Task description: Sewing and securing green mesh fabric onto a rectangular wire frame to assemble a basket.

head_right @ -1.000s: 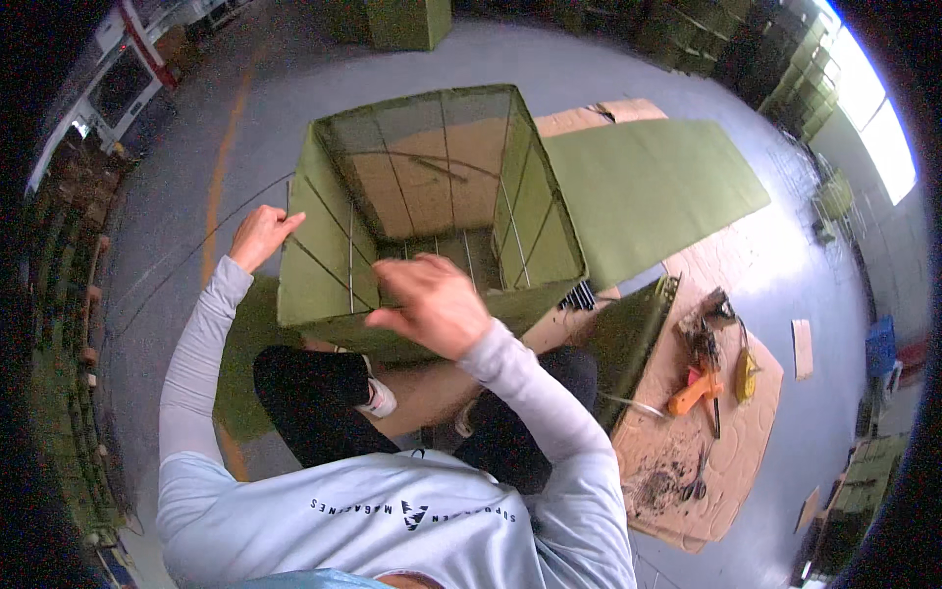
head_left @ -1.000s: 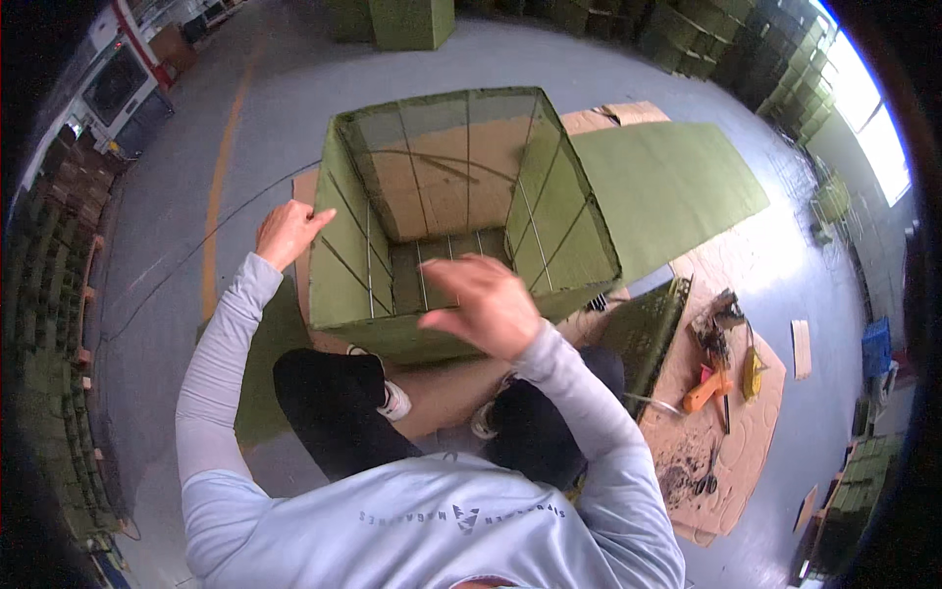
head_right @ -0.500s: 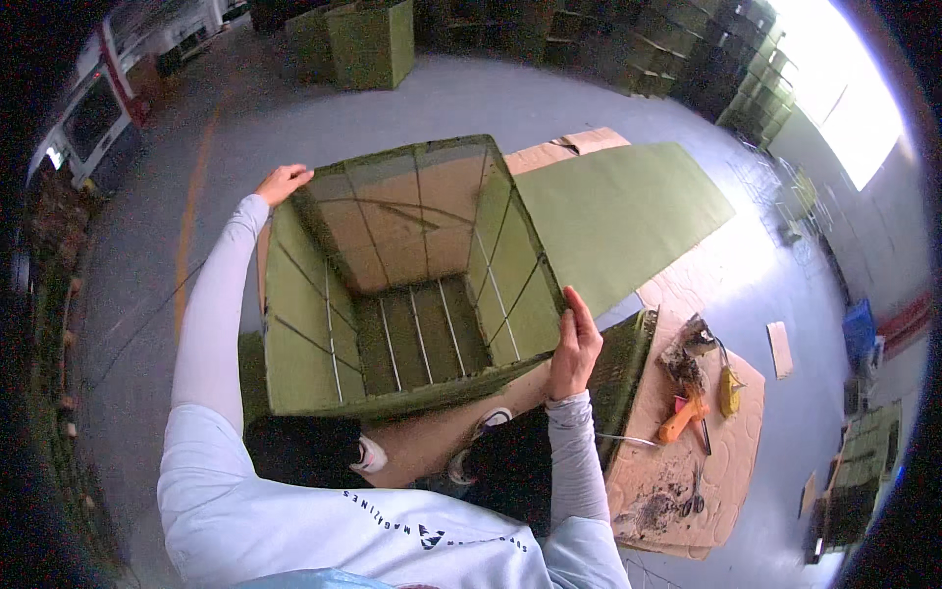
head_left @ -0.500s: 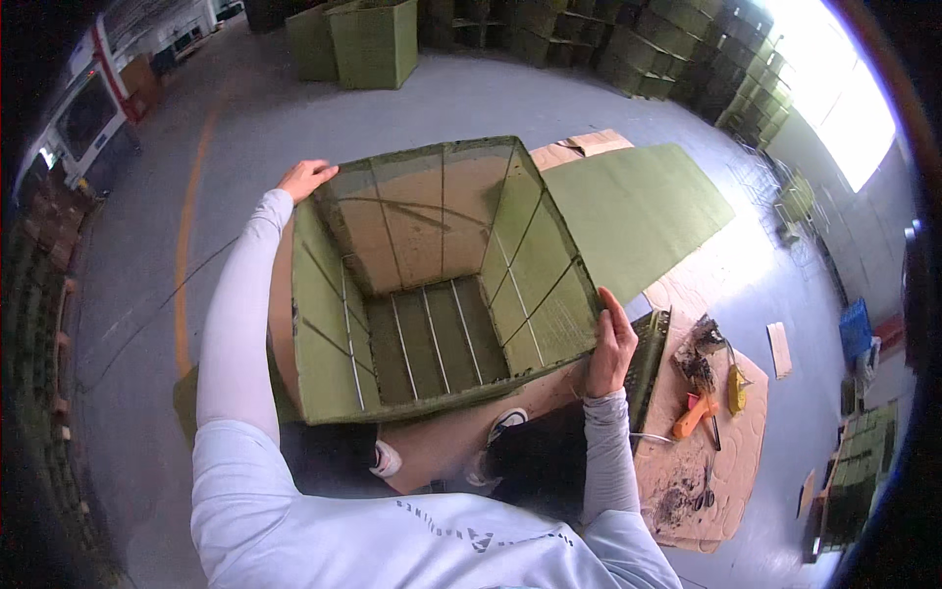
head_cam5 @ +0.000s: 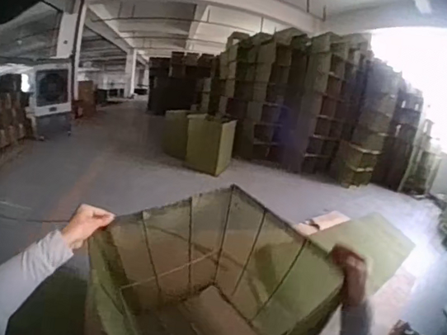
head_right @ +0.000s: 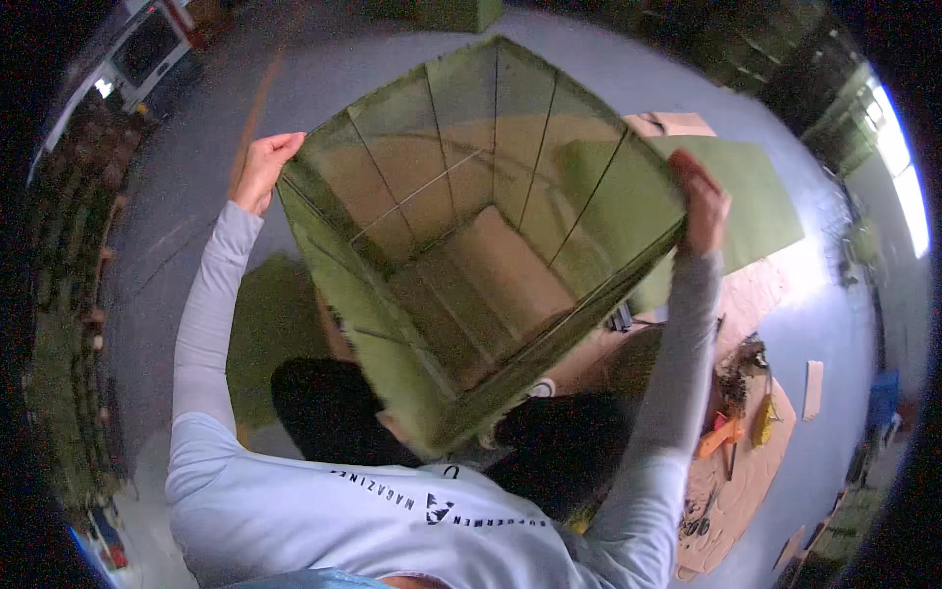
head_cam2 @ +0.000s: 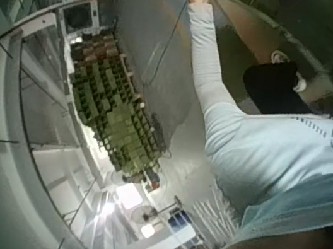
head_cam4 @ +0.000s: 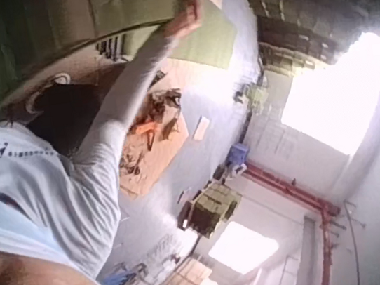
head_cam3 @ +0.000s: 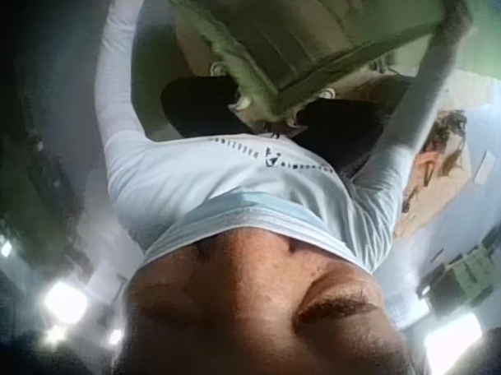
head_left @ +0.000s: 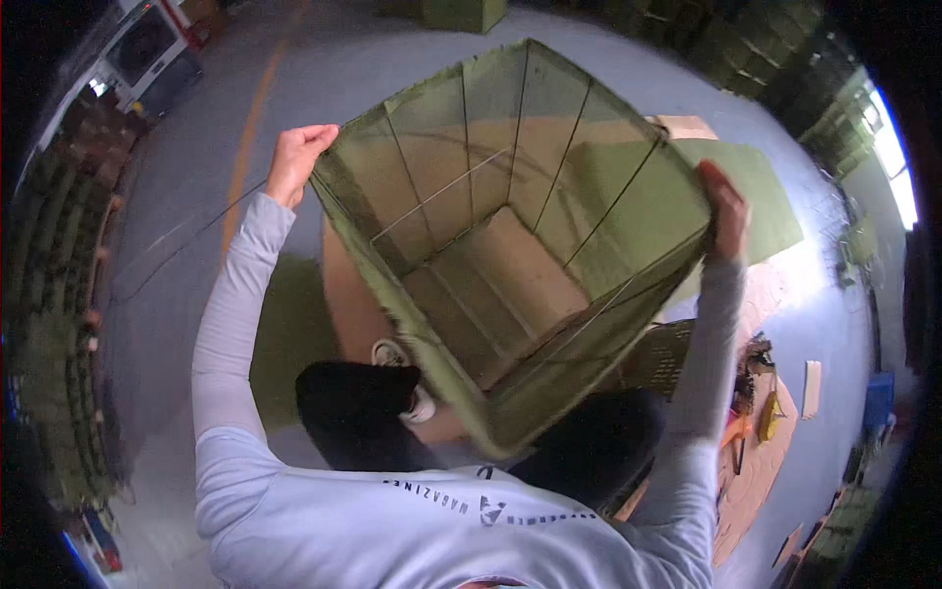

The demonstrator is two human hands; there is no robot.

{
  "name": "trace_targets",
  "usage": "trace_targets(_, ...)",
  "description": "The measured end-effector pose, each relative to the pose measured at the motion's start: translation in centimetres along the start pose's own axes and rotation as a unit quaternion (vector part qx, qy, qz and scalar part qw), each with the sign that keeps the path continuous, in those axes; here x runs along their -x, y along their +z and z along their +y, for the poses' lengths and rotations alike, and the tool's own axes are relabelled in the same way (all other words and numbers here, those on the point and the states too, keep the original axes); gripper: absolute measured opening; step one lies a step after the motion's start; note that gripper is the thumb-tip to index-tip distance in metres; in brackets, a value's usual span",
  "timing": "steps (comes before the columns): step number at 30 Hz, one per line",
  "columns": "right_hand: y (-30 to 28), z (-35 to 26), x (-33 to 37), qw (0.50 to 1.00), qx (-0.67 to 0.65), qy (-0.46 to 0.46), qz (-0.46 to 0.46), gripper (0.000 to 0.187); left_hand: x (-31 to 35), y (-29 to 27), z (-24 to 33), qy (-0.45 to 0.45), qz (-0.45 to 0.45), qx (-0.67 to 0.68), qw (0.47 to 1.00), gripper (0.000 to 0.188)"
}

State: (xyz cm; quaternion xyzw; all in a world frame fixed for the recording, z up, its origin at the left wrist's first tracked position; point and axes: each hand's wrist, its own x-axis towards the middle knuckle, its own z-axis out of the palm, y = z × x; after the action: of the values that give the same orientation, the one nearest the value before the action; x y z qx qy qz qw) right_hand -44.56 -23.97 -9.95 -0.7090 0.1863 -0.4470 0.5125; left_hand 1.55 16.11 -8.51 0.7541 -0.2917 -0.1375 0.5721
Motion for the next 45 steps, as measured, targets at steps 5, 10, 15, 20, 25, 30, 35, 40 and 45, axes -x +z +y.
trace_targets(5, 4.0, 1.9, -8.6, 0.993, -0.047, 0.076, -0.076, 0.035, 10.4, -2.1, 0.8, -0.053, -0.006, 0.0, 0.999, 0.038)
trace_targets(10, 7.0, 7.4, -10.8, 0.985, -0.03, 0.033, -0.169, 0.033, 14.2, -4.2, -2.3, -0.115, 0.018, 0.124, 0.985, 0.041)
trace_targets(15, 8.1, 6.9, -11.3, 0.977, -0.014, 0.071, -0.203, 0.031, 15.6, -4.1, 0.6, -0.185, -0.009, 0.14, 0.973, 0.042)
trace_targets(20, 11.1, 5.8, -11.0, 0.978, 0.032, 0.067, -0.197, 0.031, 19.7, -3.3, 2.2, -0.207, -0.036, 0.129, 0.969, 0.042)
trace_targets(25, 16.1, 7.4, -15.6, 0.954, -0.088, 0.005, -0.288, 0.035, 24.4, -2.8, 0.9, -0.17, 0.074, 0.053, 0.981, 0.045)
trace_targets(30, 17.3, 9.1, -18.7, 0.957, 0.0, -0.034, -0.288, 0.038, 25.8, -1.4, 0.8, -0.054, 0.041, -0.123, 0.99, 0.047)
trace_targets(35, 12.9, 7.5, -15.4, 0.884, 0.437, -0.078, -0.144, 0.06, 21.8, 1.9, 4.7, -0.19, -0.059, -0.348, 0.916, 0.056)
trace_targets(40, 11.0, -1.0, -1.7, 0.948, 0.193, -0.154, -0.201, 0.041, 20.5, 0.3, 0.1, 0.082, -0.062, -0.299, 0.949, 0.061)
trace_targets(45, 8.5, -10.1, 11.6, 0.92, 0.215, -0.047, -0.324, 0.053, 19.2, -0.9, -1.3, 0.018, -0.115, -0.234, 0.965, 0.058)
